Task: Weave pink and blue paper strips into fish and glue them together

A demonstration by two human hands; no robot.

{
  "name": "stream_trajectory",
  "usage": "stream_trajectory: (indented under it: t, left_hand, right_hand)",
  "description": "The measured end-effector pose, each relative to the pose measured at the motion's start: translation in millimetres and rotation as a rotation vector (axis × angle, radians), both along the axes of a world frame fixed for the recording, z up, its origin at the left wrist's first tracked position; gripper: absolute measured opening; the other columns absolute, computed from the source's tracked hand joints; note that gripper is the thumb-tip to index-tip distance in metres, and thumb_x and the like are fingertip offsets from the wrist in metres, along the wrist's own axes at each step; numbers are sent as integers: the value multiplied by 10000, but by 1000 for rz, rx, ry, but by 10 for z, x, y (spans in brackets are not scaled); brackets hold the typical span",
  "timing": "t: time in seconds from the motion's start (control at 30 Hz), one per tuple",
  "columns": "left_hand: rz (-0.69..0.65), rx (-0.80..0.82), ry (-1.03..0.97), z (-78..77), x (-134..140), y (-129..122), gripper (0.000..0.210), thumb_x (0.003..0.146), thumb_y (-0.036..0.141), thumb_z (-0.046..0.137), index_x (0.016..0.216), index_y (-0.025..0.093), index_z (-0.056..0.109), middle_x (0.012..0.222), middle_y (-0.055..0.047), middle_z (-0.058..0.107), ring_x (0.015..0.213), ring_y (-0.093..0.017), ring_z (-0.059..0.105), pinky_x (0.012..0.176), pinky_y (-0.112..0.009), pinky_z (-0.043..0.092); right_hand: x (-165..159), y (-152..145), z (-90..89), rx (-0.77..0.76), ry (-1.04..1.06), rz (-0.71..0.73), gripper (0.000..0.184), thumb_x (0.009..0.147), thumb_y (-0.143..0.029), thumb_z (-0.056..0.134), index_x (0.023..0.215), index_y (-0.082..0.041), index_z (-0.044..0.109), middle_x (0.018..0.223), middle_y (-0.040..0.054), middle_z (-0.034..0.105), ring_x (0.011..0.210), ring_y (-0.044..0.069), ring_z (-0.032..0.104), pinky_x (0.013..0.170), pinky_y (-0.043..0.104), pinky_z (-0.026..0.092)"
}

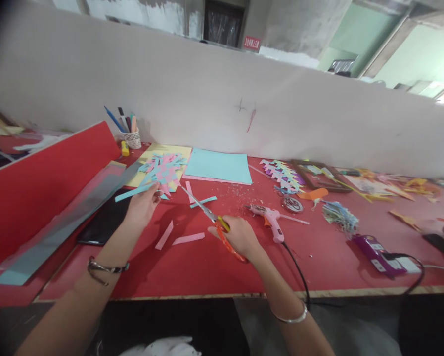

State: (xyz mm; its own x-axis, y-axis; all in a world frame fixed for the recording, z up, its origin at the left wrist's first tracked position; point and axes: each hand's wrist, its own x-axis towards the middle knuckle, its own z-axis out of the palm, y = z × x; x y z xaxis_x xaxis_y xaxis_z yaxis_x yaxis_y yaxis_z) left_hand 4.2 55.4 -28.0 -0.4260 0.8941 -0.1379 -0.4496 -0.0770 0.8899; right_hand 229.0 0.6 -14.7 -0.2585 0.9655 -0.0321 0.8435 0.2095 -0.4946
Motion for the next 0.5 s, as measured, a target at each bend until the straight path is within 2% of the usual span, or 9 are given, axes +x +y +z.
stream_trajectory:
  t: [0.13,0.17,0.23,0.33,0.5]
  left_hand:
    - [36,111,164,86,-8,-84,179,528,178,724,535,192,546,495,64,498,513,-87,450,538,-212,350]
    - [41,166,250,111,-4,-122,174,531,171,725,528,198,554,519,56,507,539,-97,458,566,-219,358]
    - [47,361,573,137,13,-211,136,549,196,722,534,216,588,571,31,545,602,-130,487,643,-249,373]
    - [2,588,933,101,52,-353,56,607,247,686,576,256,640,626,-3,609,657,-175,515,696,-302,362]
    - [-55,790,1215,20,98,-536,160,712,216,579,591,291,654,600,-7,629,579,-159,490,630,-306,316]
  right_hand:
    - [22,-13,-56,17,250,-106,466,673,-600,490,532,-205,290,478,-60,310,470,75,291,463,228,182]
    - [6,-27,-56,-6,335,-111,458,667,-602,493,535,-205,305,476,-60,317,466,76,306,454,226,199]
    - [-60,-66,-43,-60,471,-100,434,698,-607,444,564,-202,358,476,-53,354,448,80,339,431,225,234]
    - [-223,-112,-14,-114,693,-89,411,736,-597,412,649,-196,433,468,-57,374,416,78,366,396,219,266]
    - [-486,-45,-3,-122,1162,-77,359,653,-462,617,638,-220,351,425,-111,337,360,46,349,386,195,318]
